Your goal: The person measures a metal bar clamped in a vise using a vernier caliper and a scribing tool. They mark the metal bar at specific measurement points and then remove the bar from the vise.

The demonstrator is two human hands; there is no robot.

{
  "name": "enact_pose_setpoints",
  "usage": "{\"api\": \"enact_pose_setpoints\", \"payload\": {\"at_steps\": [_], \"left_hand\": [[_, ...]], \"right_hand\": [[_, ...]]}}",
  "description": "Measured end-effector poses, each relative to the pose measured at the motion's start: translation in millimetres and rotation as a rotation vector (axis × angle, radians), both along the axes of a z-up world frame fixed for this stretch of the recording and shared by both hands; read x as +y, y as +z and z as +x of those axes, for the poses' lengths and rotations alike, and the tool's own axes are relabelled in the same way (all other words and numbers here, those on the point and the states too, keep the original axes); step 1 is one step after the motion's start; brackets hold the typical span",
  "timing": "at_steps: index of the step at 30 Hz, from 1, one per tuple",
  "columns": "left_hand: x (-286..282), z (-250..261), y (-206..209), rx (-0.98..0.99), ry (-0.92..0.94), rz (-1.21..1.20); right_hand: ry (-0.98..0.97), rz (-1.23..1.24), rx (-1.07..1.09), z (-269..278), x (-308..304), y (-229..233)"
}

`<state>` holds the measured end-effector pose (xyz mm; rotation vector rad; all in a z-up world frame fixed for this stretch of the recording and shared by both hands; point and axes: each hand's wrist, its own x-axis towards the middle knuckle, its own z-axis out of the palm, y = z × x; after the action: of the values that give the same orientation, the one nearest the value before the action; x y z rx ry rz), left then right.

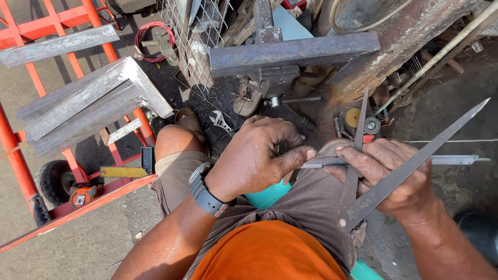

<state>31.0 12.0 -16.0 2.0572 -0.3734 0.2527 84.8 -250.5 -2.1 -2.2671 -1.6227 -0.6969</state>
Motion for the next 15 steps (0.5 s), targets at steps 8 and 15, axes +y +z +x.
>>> {"api": "enact_pose_setpoints", "payload": {"at_steps": [8,15], "left_hand": [[6.3,6.7,-10.0,0.017,-0.122,0.199],[6.4,14.6,-19.2,-0.107,0.001,0.226]], "right_hand": [[-0.040,0.009,0.078,5.3,-0.5,-16.5],[-0.051,0.021,0.127,8.8,5.1,-21.9]]}}
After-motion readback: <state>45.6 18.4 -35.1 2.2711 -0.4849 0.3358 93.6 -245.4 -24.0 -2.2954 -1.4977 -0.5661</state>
